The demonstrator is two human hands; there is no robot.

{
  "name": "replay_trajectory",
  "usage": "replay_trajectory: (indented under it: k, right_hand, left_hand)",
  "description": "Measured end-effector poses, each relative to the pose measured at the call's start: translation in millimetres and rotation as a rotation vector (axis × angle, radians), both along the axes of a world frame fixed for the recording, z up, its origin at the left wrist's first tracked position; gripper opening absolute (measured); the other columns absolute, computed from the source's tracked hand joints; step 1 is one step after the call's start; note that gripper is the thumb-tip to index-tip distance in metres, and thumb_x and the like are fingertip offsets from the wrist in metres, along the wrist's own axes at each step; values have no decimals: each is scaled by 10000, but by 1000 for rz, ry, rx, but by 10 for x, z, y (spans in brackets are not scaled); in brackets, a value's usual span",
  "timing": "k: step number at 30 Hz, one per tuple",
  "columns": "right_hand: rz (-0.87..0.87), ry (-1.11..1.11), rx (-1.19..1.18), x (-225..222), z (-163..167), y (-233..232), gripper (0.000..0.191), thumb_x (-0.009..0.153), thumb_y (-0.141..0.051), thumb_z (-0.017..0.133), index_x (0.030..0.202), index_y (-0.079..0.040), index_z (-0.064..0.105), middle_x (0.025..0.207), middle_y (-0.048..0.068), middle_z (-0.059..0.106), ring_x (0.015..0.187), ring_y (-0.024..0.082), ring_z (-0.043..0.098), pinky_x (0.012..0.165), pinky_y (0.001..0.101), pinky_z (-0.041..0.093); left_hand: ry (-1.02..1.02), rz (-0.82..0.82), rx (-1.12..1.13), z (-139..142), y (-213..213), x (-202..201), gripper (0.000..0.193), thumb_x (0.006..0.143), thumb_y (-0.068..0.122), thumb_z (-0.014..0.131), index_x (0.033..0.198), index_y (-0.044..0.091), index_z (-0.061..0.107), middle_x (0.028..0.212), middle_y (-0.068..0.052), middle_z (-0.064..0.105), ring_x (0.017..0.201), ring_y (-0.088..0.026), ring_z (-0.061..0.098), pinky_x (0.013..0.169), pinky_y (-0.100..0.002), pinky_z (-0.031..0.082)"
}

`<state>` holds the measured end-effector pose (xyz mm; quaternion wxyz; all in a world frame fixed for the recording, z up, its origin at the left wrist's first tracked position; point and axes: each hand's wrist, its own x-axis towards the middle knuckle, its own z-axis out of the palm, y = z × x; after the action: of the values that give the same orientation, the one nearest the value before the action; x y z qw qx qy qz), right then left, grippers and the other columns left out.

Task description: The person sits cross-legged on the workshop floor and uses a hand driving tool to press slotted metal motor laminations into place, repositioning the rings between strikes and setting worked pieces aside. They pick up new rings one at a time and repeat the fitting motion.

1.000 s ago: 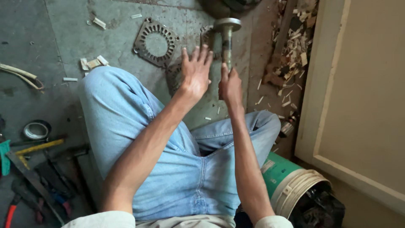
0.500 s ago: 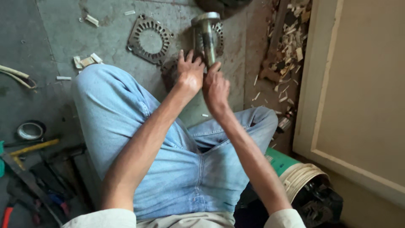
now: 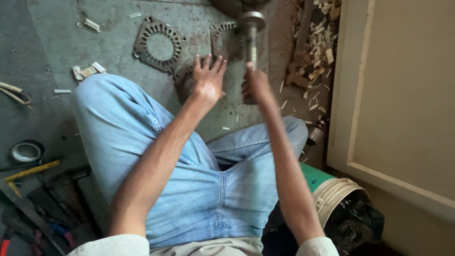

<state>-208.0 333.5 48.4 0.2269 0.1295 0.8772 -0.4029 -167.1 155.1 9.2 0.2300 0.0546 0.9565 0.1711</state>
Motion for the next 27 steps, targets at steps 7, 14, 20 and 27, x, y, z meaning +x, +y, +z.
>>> replay_trajectory:
  k: [7, 14, 20, 27]
  right_hand:
    - [303, 260, 372, 250, 59, -411, 445, 1017, -453, 607, 1124, -24, 556, 675, 112, 661, 559, 246, 669, 498, 424, 532]
    - [51, 350, 76, 476, 337, -444, 477, 1008, -450, 565, 1218, -26, 512, 592, 77, 616, 481, 179, 624, 435, 346, 486]
    - [90, 126, 135, 233, 9, -420, 451, 1018, -481, 575, 1009, -30, 583, 640, 49, 629, 540, 136, 644, 501, 334, 516]
    - [24, 179, -108, 300, 85, -442, 415, 1029, -456, 578, 1000, -42, 554, 617, 29, 569, 483, 130, 568, 428, 343, 466]
  left_hand:
    - [179, 8, -78, -60, -12, 5, 893, 850, 459, 732, 1600, 210, 315, 1683, -22, 262, 1529, -319, 213, 1186, -657, 93]
    - [-1, -19, -80, 3, 15, 14, 1065, 773, 625, 762, 1619, 166, 305, 1694, -62, 251, 1536, -322, 228, 1211, -614, 89]
    - [-4, -53, -65, 11, 6, 26, 1013, 754, 596, 779, 1573, 178, 352, 1702, -45, 205, 1544, -322, 183, 1198, -625, 72]
    - [108, 7, -91, -137, 96, 10, 738, 914, 397, 634, 1573, 181, 384, 1672, -75, 295, 1544, -341, 207, 1215, -639, 53]
